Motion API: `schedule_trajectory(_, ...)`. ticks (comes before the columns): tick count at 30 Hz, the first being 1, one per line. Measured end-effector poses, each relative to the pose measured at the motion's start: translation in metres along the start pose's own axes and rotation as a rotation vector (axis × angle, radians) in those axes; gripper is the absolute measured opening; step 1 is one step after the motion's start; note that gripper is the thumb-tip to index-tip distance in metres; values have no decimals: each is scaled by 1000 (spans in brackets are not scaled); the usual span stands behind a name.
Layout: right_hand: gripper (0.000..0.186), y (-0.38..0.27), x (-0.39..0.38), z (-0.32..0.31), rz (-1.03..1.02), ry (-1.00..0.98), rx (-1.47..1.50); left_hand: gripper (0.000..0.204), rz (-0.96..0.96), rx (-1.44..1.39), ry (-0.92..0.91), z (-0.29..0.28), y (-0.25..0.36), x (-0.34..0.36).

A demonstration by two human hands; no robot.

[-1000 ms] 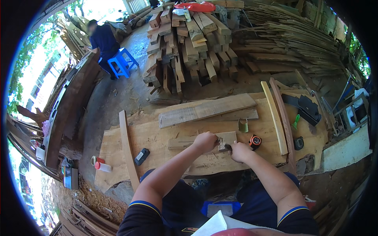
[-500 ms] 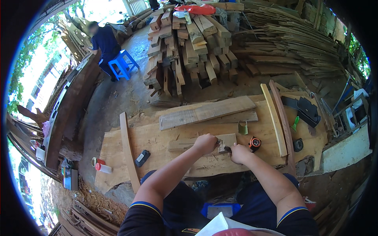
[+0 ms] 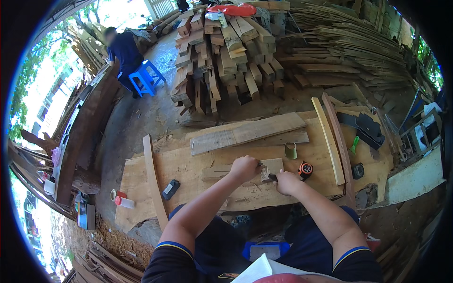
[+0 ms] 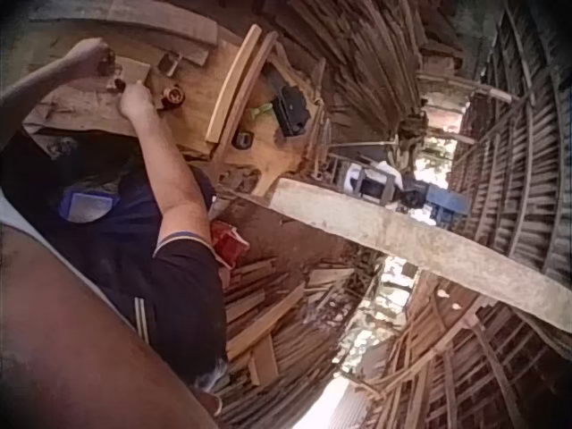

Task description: Use a hammer and chisel to carve or shape a piece of wood on a workbench.

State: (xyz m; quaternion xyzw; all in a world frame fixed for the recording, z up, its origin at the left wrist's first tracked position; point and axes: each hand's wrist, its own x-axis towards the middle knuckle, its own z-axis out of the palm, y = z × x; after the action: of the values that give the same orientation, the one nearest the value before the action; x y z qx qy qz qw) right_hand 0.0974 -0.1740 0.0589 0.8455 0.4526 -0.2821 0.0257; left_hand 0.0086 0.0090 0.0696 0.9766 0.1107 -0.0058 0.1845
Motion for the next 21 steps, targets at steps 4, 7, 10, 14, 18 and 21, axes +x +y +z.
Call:
schedule_trajectory(4,38,0,0,-1,-5,-1,16,26,22,-22,68,0,0,0)
schedule_trajectory(7,40,-5,-2,-11,44,-86,45,27,16,6,50,-3,0,2)
schedule_trajectory(10,40,-4,-2,-11,51,-81,75,28,7,5,74,-5,2,2)
schedule_trajectory(14,40,-3,-2,-7,32,-74,64,28,15,-13,78,-5,1,1)
schedule_trajectory(18,38,-7,-7,-5,13,-45,50,28,15,-8,22,-2,-2,-6)
schedule_trajectory(21,37,-4,-9,0,15,-19,57,29,-26,-18,-32,-3,2,-6)
